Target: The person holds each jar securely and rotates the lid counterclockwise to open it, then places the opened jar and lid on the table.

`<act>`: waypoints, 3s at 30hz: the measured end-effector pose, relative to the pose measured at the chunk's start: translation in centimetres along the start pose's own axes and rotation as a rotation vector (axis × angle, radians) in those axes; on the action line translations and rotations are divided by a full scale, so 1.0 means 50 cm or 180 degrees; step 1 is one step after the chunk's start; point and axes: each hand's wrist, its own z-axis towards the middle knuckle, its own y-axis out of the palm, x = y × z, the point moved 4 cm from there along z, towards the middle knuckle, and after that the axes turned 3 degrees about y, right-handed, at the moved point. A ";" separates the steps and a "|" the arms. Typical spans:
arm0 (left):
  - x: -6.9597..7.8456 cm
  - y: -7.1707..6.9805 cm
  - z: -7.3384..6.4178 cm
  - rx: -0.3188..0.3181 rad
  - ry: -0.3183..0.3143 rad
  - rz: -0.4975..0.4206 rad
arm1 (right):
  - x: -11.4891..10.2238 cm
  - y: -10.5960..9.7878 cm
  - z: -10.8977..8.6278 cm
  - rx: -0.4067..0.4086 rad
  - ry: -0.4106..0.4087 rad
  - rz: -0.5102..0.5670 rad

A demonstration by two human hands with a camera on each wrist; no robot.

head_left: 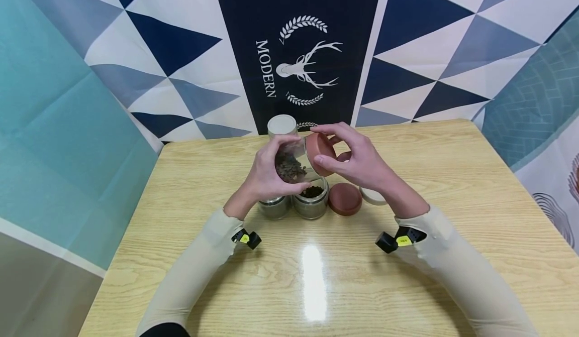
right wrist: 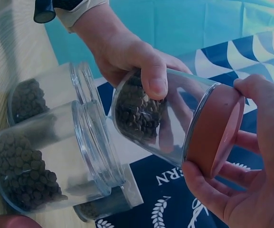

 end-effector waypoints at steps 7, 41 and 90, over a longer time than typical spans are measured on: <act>-0.003 -0.001 0.000 0.0004 -0.0040 -0.0002 | -0.006 -0.001 -0.003 -0.0143 -0.0414 -0.0043; -0.001 -0.001 -0.002 0.0061 0.0109 -0.0015 | -0.016 -0.005 -0.004 0.0025 0.0471 -0.0232; -0.006 -0.004 -0.004 0.0152 0.0131 -0.0116 | -0.011 -0.021 -0.021 -0.0079 -0.0568 -0.0079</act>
